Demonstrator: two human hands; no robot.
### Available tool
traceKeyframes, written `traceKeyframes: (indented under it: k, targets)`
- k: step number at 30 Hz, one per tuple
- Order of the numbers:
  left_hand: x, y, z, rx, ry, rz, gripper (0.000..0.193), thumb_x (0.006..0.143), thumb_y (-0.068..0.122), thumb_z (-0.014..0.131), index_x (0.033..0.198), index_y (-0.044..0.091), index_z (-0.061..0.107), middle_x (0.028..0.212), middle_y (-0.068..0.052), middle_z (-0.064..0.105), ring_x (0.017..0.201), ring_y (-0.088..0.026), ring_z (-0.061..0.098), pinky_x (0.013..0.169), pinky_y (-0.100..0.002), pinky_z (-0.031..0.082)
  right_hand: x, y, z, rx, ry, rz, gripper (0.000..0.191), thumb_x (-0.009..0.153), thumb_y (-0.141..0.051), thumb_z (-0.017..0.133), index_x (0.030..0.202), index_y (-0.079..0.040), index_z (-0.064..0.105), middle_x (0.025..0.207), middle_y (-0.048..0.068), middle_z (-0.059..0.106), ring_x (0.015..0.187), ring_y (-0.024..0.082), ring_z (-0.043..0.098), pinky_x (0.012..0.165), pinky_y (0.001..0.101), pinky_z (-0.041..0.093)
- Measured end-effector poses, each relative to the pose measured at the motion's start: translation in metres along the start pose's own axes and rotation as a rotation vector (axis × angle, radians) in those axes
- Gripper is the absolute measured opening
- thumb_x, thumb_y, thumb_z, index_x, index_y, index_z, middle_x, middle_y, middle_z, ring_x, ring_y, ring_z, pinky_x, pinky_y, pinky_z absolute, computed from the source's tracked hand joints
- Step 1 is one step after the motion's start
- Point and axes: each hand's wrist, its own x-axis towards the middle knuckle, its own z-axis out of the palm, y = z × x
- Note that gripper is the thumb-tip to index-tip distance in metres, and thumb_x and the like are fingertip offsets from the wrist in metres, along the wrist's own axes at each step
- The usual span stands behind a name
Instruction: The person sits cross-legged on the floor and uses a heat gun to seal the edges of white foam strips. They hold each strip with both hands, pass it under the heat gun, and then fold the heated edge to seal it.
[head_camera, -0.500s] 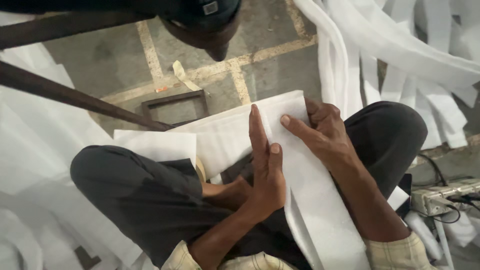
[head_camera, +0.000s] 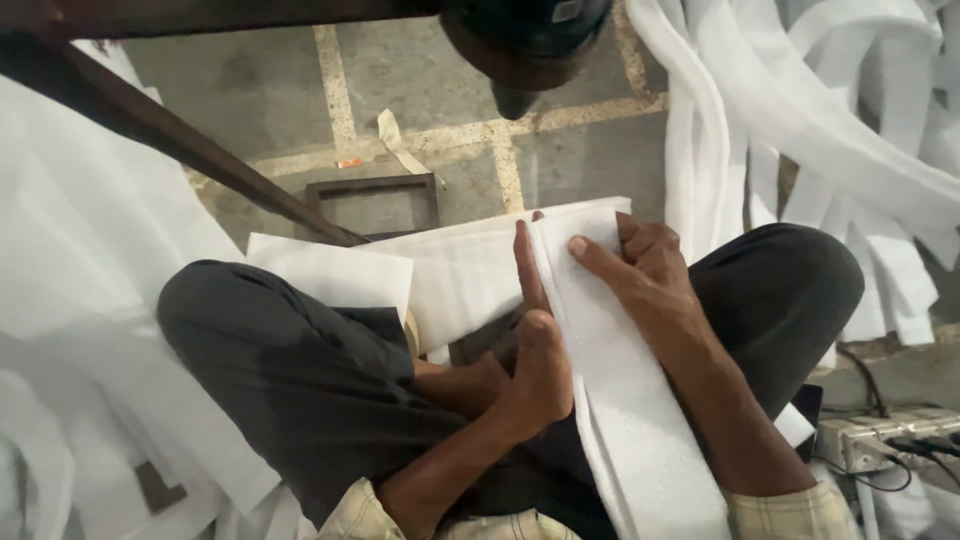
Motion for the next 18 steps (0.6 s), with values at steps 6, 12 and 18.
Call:
traceKeyframes:
  k: [6,12,18]
  targets:
    - [0.004,0.006,-0.006,-0.07,0.039,-0.099,0.11,0.095,0.083,0.014,0.167,0.007,-0.018,0.175,-0.024,0.003,0.156,-0.032,0.024,0.127,-0.042,0.021,0.013,0.007,0.006,0.089,-0.016,-0.008,0.029,0.091,-0.025,0.076,0.09,0.004,0.071,0.07,0.01,0.07,0.051,0.012,0.059,0.046,0.0275,0.047]
    - [0.03,0.002,-0.01,-0.091,0.084,-0.055,0.114,0.09,0.088,0.013,0.165,0.008,-0.019,0.178,-0.016,-0.012,0.164,-0.029,0.006,0.132,-0.042,0.01,0.031,-0.005,0.011,0.134,-0.001,-0.033,0.025,0.089,-0.024,0.074,0.096,0.0,0.073,0.074,0.007,0.073,0.055,0.009,0.063,0.049,0.0241,0.05]
    - [0.067,0.009,-0.013,-0.027,0.098,0.089,0.107,0.096,0.085,0.01,0.164,0.008,-0.02,0.179,-0.015,-0.018,0.168,-0.032,-0.002,0.137,-0.045,0.007,0.057,-0.026,0.004,0.091,0.073,-0.056,0.024,0.089,-0.025,0.075,0.093,-0.001,0.073,0.072,0.002,0.071,0.054,0.008,0.062,0.052,0.0242,0.049]
